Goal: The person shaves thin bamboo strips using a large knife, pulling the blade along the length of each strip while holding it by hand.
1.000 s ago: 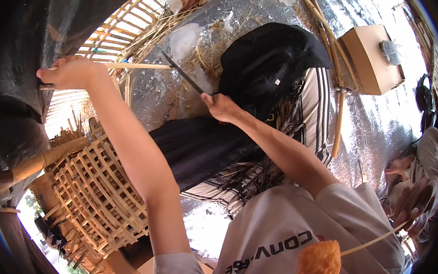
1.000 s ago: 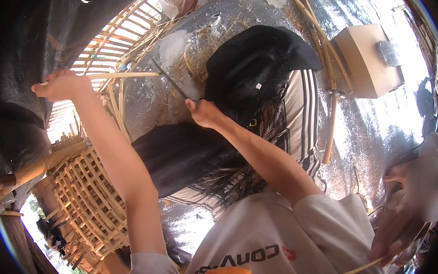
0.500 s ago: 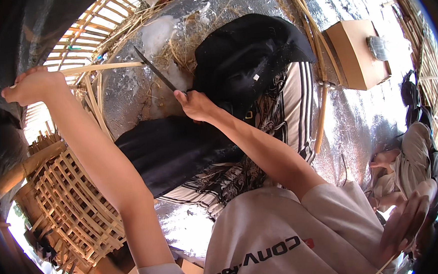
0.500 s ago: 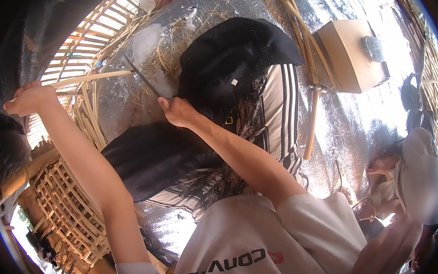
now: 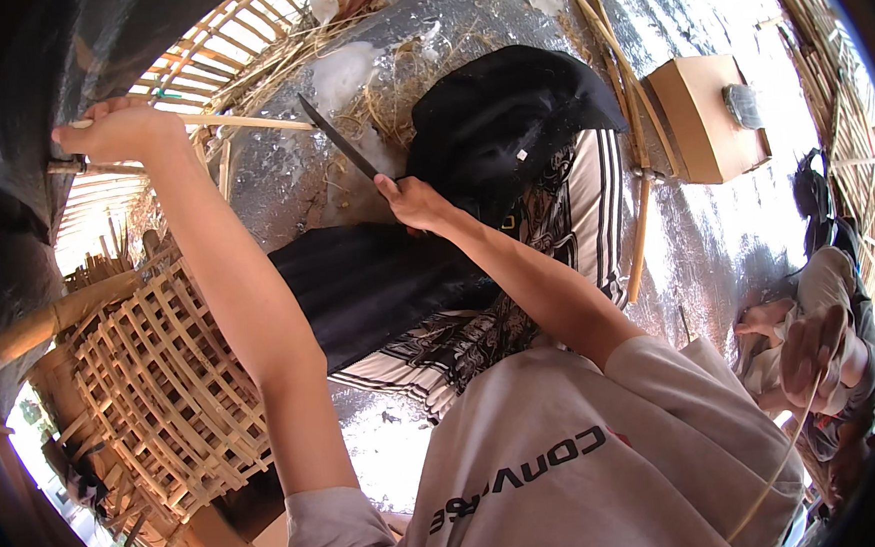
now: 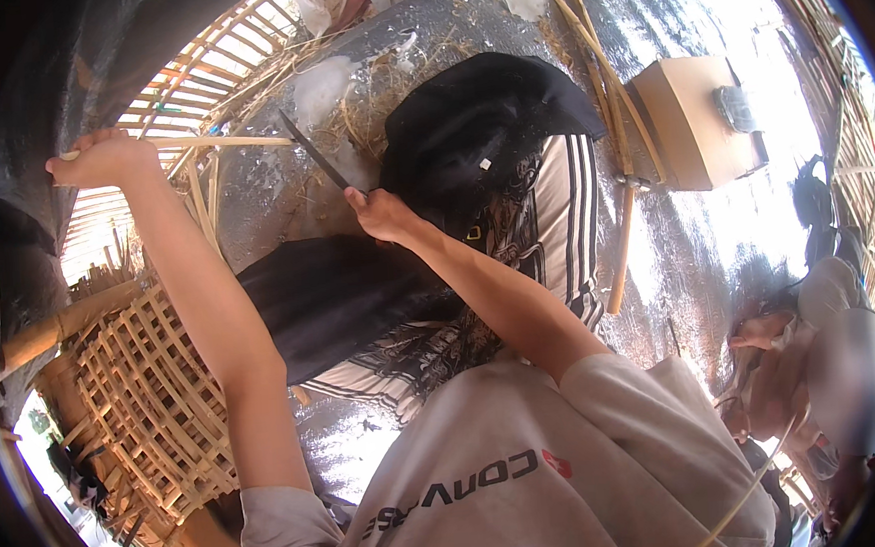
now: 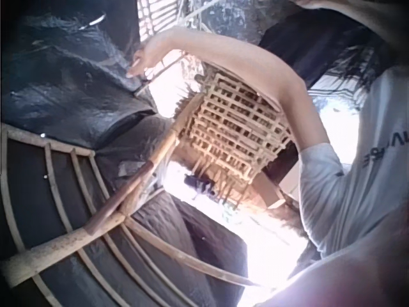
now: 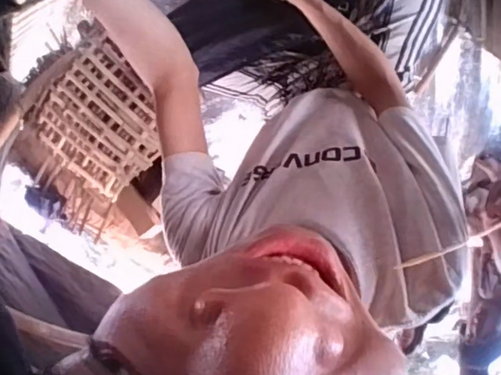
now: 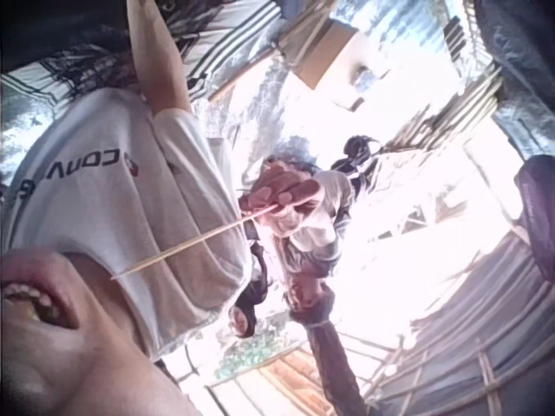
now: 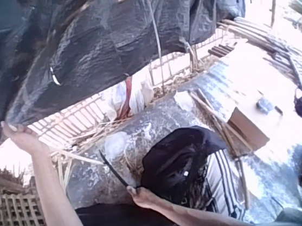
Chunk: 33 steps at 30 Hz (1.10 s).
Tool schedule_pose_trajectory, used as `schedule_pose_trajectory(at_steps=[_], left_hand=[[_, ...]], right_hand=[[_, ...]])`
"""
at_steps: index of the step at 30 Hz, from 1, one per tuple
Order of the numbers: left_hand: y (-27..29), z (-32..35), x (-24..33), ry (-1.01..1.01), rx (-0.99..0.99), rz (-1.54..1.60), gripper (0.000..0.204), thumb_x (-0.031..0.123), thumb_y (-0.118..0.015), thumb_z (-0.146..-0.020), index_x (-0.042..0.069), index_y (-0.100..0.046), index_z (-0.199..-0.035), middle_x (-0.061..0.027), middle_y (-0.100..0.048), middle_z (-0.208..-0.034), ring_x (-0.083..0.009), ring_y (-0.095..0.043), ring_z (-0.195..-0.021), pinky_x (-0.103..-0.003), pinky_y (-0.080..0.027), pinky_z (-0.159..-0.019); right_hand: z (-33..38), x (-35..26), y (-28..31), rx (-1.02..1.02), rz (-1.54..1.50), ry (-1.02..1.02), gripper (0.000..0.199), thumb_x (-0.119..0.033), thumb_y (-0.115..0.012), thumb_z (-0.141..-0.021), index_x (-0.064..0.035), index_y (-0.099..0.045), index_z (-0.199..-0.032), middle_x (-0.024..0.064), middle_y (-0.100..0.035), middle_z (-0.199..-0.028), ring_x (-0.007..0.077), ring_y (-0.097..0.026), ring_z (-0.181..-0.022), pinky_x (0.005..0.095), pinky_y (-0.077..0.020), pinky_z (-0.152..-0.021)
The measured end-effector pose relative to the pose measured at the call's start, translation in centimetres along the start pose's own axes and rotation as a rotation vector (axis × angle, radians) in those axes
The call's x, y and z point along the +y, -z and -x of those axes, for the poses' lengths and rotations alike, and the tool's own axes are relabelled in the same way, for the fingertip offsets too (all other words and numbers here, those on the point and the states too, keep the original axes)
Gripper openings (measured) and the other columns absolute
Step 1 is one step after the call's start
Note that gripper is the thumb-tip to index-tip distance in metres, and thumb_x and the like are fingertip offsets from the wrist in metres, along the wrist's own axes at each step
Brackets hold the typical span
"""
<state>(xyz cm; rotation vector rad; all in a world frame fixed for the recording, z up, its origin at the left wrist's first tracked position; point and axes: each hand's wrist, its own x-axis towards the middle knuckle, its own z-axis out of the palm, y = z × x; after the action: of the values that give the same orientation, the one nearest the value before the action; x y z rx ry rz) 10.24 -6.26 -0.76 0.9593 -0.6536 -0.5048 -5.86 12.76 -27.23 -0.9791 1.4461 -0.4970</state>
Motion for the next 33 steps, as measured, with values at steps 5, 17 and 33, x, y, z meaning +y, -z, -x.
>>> schedule_pose_trajectory(at_steps=[5, 17, 33], left_hand=[[3.1, -1.2, 2.0, 0.165, -0.119, 0.196, 0.054, 0.062, -0.034, -0.094, 0.016, -0.03, -0.067, 0.001, -0.027, -0.059, -0.0123, -0.019, -0.051, -0.03, -0.016, -0.049], [9.5, -4.4, 4.4, -0.047, 0.244, 0.103, 0.051, 0.059, -0.035, -0.091, 0.018, -0.027, -0.063, 0.0044, -0.025, -0.056, -0.0113, -0.018, -0.05, -0.028, -0.014, -0.05], [10.1, -4.4, 5.0, 0.011, 0.073, 0.252, 0.065, 0.07, -0.028, -0.095, 0.017, -0.031, -0.057, 0.0029, -0.026, -0.053, -0.0109, -0.019, -0.046, -0.026, -0.017, -0.047]], right_hand=[[0.3, 0.1, -0.2, -0.016, -0.037, -0.03, 0.08, -0.067, -0.033, -0.097, 0.0029, -0.058, -0.069, 0.0129, -0.056, -0.053, 0.0242, -0.061, -0.047, 0.0377, -0.0476, -0.046], [1.1, -5.5, -1.0, 0.062, 0.126, 0.189, 0.075, -0.063, -0.038, -0.098, 0.0045, -0.057, -0.074, 0.0229, -0.06, -0.059, 0.0376, -0.063, -0.053, 0.0447, -0.0499, -0.052], [0.5, -6.2, 0.4, 0.153, 0.276, 0.347, 0.069, -0.057, -0.042, -0.099, 0.0065, -0.063, -0.085, 0.0309, -0.06, -0.073, 0.0513, -0.06, -0.078, 0.0509, -0.0487, -0.066]])
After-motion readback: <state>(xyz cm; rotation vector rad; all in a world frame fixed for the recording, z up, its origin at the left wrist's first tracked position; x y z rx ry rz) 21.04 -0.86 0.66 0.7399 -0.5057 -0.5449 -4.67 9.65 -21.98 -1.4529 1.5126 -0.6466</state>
